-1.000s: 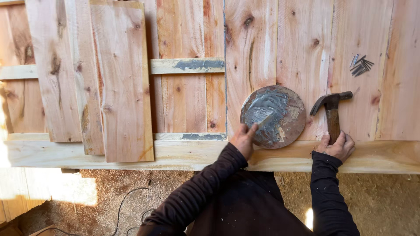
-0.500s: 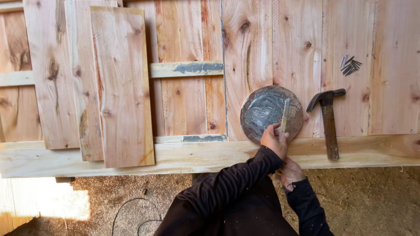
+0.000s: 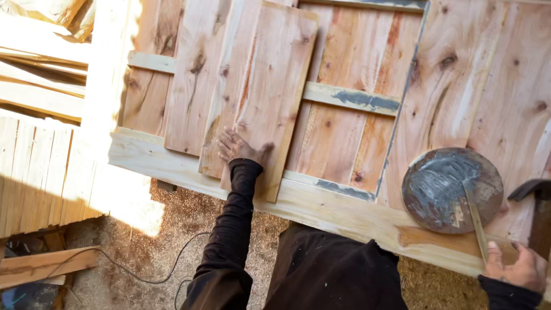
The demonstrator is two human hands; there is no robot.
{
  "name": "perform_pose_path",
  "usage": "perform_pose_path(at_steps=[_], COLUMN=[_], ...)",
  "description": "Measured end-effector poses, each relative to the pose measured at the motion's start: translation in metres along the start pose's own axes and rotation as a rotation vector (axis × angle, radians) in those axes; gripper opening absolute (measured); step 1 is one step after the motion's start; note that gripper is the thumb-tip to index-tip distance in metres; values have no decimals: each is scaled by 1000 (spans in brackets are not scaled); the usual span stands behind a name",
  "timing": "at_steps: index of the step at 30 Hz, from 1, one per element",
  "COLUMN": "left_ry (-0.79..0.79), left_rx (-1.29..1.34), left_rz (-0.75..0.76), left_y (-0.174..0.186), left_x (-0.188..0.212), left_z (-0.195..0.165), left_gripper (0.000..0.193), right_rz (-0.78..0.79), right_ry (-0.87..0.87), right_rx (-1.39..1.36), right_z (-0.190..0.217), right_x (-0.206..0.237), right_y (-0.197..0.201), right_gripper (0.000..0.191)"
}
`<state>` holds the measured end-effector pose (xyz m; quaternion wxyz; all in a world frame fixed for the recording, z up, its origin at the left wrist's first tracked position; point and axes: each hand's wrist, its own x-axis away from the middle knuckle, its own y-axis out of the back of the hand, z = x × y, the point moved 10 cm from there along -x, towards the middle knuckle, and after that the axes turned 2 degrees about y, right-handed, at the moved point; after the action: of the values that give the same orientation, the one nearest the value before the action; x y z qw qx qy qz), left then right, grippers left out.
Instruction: The person hammers nails into wooden planks to secure them to a frame. They then use a putty knife to apply a gray sealant into the gaps between the planks, smoothing it along the seams.
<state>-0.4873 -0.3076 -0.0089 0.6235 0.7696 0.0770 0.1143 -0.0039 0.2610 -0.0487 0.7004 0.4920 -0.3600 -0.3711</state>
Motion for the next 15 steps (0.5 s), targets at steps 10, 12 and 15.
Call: perform_pose_path(at_steps=[10, 12, 15], left_ry=[164, 130, 119], left_rx=[101, 196, 409], left_rz=[262, 217, 223], left_y=[-27, -21, -21], left_x=[-44, -53, -61], left_z=[50, 54, 60], left_gripper=[122, 95, 65], right_rz=[629, 741, 679], right_ry=[534, 484, 549], right_rx=[-785, -833, -636], right_z=[378, 429, 459], right_x=[132, 145, 154], right_y=[-170, -195, -196], right_gripper=[50, 58, 59])
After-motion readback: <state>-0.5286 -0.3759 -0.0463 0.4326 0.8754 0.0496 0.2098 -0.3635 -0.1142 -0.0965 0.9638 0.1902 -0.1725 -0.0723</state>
